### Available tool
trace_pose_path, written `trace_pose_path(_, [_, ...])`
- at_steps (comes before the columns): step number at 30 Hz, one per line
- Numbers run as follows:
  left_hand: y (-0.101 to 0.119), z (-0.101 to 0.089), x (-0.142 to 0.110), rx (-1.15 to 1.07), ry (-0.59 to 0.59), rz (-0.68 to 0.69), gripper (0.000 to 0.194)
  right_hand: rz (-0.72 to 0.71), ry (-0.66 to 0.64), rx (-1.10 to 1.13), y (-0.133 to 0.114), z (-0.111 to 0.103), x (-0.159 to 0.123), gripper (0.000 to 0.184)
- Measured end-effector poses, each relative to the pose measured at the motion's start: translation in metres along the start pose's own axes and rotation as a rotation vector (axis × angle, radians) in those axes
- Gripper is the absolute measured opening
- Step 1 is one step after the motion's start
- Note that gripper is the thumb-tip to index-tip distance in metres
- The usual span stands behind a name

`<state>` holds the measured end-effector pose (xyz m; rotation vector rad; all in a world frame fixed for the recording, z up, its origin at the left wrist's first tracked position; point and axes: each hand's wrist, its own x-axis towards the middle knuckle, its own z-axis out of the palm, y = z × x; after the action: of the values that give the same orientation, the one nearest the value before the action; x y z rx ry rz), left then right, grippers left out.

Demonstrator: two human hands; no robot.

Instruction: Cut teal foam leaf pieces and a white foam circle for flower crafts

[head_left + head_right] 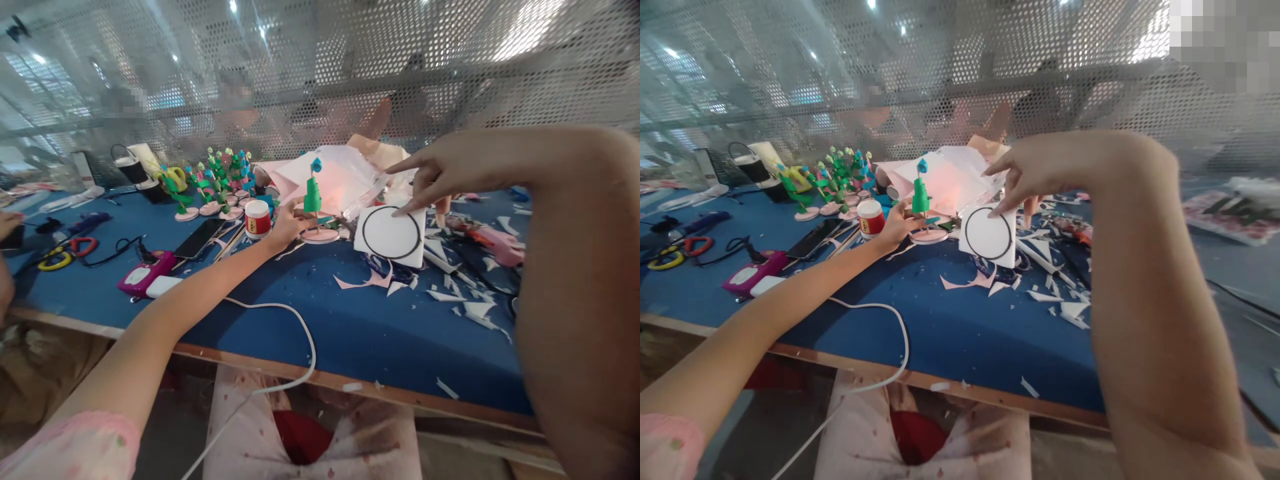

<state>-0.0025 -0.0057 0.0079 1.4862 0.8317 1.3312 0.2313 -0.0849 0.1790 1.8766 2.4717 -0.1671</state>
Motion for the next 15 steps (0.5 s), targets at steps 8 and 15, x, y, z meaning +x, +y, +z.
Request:
trace_pose_path(8, [0.011, 0.004, -0.002, 0.134, -0.016, 0.053, 0.064, 0.036, 0.022, -0.106, 0.007, 0.005, 0.005, 0.071])
trace_pose_path(15, [0.008, 0.005, -0.003, 0.081, -0.013, 0.069, 0.062, 0.007, 0.032, -0.081, 0.003, 0.007, 0.000, 0.062])
